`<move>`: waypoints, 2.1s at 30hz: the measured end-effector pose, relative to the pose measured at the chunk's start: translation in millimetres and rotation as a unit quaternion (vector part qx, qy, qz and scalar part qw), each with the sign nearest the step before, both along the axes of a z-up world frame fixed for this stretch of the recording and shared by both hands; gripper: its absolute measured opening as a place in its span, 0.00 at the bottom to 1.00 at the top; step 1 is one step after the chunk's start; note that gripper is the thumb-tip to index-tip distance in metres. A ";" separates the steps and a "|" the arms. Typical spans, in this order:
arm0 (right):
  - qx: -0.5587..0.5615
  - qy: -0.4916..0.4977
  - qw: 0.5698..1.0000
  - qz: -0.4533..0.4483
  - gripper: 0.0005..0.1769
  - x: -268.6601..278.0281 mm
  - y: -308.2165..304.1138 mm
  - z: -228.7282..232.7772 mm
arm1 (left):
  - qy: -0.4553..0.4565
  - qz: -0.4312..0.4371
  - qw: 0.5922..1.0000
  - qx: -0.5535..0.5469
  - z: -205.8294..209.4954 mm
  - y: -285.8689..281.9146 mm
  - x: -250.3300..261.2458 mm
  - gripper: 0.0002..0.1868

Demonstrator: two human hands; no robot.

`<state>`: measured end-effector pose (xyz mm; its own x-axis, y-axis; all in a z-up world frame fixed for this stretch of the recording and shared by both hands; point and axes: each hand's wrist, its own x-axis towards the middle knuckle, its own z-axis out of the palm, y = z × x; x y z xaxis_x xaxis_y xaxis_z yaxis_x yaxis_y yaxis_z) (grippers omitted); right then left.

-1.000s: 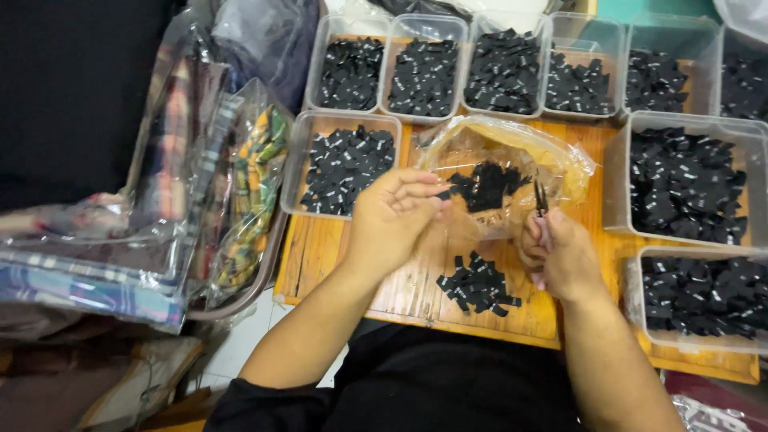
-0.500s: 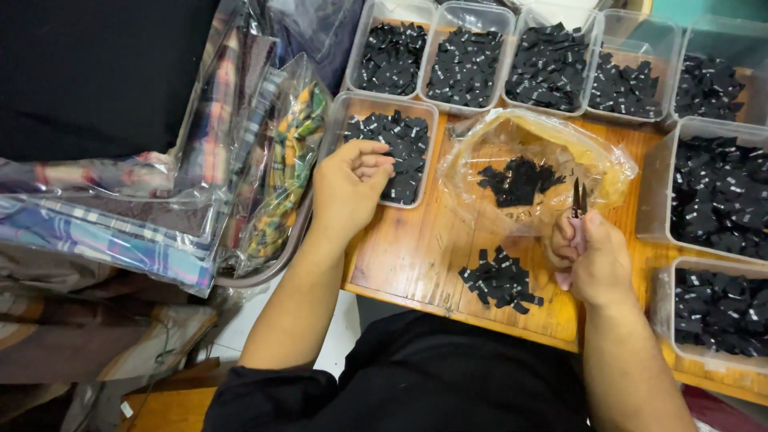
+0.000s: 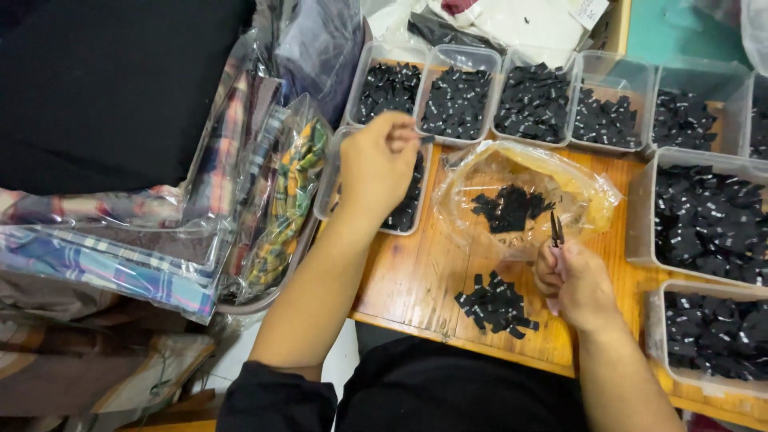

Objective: The person uses scissors to cut small black tags from a plastic bag and places them into clear plastic containers on a wooden table. The person repeatedly picks up tags, cuts them, and deposits them into the containers.

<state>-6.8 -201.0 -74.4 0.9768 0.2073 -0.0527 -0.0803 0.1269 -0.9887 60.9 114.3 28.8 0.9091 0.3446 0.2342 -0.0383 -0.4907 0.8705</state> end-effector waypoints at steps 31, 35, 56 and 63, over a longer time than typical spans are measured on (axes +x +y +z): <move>-0.017 -0.058 0.998 -0.009 0.30 -9.4 5.5 12.7 | 0.164 -0.327 0.915 0.171 -18.6 -55.1 -120.1 0.12; 0.018 -0.082 0.996 0.021 0.30 -5.4 3.4 5.0 | 0.170 -0.345 0.900 0.206 -30.5 -52.9 -125.2 0.12; 0.003 -0.129 0.991 0.040 0.28 -4.3 3.3 12.5 | 0.188 -0.353 0.882 0.248 -50.3 -62.0 -125.1 0.09; -0.005 -0.129 0.991 0.038 0.29 -4.1 4.3 14.6 | 0.169 -0.348 0.895 0.224 -55.8 -59.7 -127.6 0.07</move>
